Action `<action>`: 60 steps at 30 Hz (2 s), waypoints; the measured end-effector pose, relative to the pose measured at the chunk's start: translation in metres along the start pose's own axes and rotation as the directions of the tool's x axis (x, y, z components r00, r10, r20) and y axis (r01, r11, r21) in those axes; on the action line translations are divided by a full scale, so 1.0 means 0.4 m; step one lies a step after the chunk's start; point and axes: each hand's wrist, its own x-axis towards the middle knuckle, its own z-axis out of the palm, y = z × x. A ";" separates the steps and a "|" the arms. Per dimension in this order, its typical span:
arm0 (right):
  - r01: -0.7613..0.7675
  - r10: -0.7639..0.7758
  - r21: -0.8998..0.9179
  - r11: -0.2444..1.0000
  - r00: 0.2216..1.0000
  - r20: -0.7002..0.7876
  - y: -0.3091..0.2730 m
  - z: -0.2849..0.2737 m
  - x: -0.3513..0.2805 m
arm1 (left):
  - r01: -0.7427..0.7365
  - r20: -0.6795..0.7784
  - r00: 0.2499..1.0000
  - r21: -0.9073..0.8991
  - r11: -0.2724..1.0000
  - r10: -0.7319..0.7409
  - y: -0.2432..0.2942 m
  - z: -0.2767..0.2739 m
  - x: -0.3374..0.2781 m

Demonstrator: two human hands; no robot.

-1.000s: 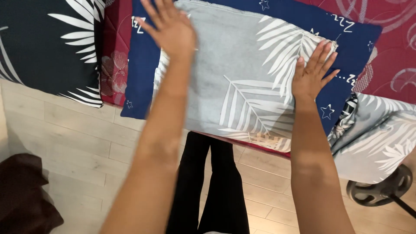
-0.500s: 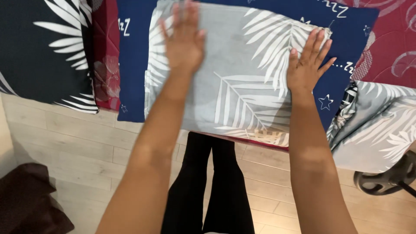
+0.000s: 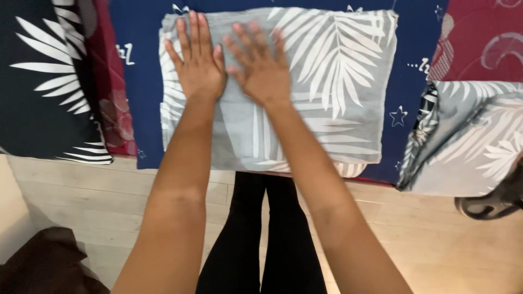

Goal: The person folds a black and white patterned pillowcase on a bed, then smooths a blue pillowcase with star patterns. They then fold a light grey patterned sheet and place it on top of the blue pillowcase.

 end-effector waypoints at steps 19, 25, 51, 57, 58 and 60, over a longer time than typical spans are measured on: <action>-0.709 0.699 -0.253 0.658 0.700 -0.146 0.268 -0.154 -0.164 | -0.005 0.031 0.999 -0.027 1.000 0.006 0.021 -0.026 -0.011; -0.260 0.247 -0.084 0.962 0.959 -0.138 -0.070 0.014 -0.237 | -0.002 0.038 0.999 -0.035 0.999 0.004 0.028 -0.038 -0.013; -0.674 0.679 -0.246 0.696 0.730 -0.080 0.399 -0.034 -0.506 | -0.556 -0.298 0.827 -0.303 0.774 0.477 0.545 0.329 -0.380; -0.683 0.676 -0.116 0.721 0.731 -0.099 0.347 -0.061 -0.509 | -0.382 -0.388 0.839 0.078 0.921 0.381 0.063 0.238 -0.305; -0.683 0.676 -0.119 0.721 0.731 -0.098 0.344 -0.060 -0.509 | -0.245 -0.256 0.942 -0.089 0.965 0.216 -0.020 0.191 -0.307; -0.680 0.673 -0.120 0.723 0.733 -0.097 0.339 -0.060 -0.508 | -0.075 -0.094 0.994 -0.230 0.970 0.054 -0.132 0.131 -0.308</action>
